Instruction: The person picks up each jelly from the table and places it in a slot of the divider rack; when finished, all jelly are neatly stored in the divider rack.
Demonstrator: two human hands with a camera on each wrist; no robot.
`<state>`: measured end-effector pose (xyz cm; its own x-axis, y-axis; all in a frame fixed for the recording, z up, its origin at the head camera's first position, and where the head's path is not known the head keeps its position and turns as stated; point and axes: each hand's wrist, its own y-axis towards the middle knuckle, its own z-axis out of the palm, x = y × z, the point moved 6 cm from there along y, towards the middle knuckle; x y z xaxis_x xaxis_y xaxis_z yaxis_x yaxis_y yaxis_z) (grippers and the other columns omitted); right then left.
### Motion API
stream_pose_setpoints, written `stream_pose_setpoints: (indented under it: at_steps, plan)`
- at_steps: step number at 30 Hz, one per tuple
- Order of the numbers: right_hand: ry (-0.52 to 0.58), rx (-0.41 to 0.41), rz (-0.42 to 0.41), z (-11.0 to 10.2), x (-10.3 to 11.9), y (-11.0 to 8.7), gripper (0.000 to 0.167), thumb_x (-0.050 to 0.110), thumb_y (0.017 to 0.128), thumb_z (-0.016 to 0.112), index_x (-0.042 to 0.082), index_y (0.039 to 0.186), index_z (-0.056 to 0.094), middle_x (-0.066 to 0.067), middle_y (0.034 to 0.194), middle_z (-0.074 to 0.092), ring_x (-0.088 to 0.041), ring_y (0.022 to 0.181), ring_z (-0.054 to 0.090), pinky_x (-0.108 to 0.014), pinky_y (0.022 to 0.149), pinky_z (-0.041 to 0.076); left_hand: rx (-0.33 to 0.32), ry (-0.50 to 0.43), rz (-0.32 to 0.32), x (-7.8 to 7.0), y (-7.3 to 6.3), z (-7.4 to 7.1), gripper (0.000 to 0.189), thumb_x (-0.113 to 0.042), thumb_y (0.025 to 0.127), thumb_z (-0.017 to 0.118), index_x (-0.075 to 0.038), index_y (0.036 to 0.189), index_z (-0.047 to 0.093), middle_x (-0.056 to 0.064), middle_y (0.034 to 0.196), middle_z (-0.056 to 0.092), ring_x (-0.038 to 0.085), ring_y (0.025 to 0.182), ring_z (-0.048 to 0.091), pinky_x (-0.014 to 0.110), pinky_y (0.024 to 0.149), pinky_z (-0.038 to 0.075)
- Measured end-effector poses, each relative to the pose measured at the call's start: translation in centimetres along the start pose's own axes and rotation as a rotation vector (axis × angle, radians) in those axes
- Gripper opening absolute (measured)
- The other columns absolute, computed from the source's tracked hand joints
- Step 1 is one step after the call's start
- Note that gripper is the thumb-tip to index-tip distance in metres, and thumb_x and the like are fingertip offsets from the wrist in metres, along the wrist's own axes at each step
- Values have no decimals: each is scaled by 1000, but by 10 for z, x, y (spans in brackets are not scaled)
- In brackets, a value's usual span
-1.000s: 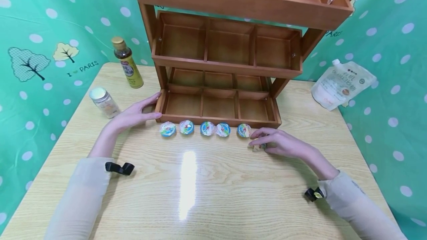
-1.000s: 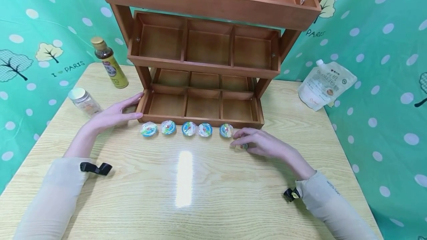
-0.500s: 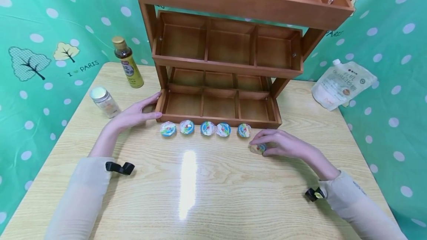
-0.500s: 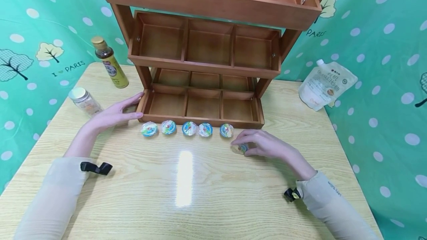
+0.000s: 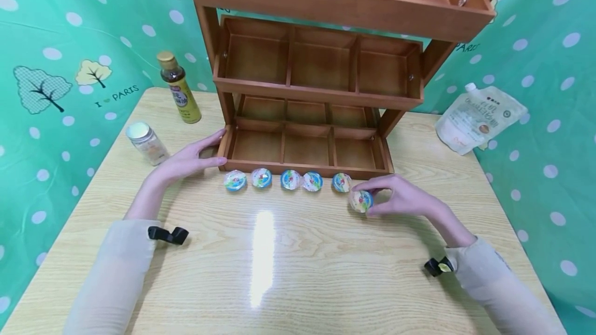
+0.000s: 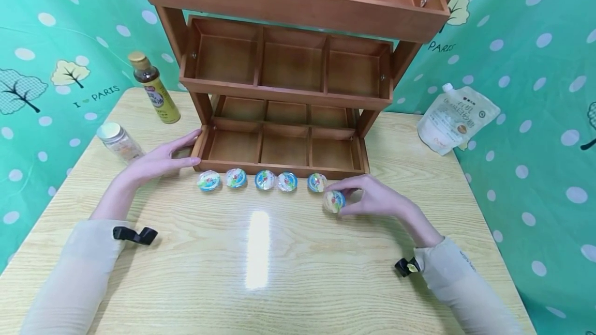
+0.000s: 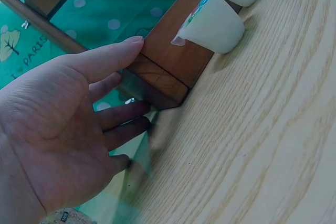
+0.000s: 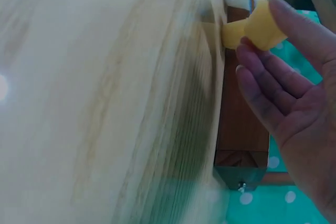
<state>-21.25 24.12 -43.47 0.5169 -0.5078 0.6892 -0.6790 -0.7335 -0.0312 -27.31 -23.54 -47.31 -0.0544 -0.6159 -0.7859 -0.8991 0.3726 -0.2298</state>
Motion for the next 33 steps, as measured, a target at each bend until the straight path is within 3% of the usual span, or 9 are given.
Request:
stream_pose_setpoints:
  at_steps: [9,14,18,23,33]
  plan:
    - [95,-139,81,-11,-5,9,50,16,84,86,20,131,70,2,120,75,-4,103,67,-33,92,58,2,5,-1,-1,-3,-2,84,-50,100,63,-36,166,13,6,175,14,40,161,14,68,125,18]
    - [143,-217,56,-17,0,14,51,10,84,85,14,133,68,1,119,74,-3,106,67,-28,89,58,-3,20,2,-1,-3,0,84,-50,100,62,-35,166,13,8,175,16,40,161,15,68,125,19]
    - [215,-265,40,-23,5,19,53,4,84,84,10,133,65,7,115,73,-3,104,69,-21,86,58,-6,27,6,-2,-2,3,84,-51,100,62,-37,166,13,9,174,18,41,160,16,69,124,19]
    - [264,-323,19,-27,12,25,53,1,84,82,6,133,64,11,113,74,-4,104,70,-19,86,56,-2,5,1,-2,-2,6,85,-50,99,64,-37,166,13,8,175,16,42,160,15,70,124,18]
    - [337,-454,13,-30,26,51,50,3,85,82,5,132,65,8,114,74,-7,104,71,-18,88,57,6,7,8,-1,0,2,87,-47,99,65,-34,166,10,10,175,15,44,160,15,71,124,19]
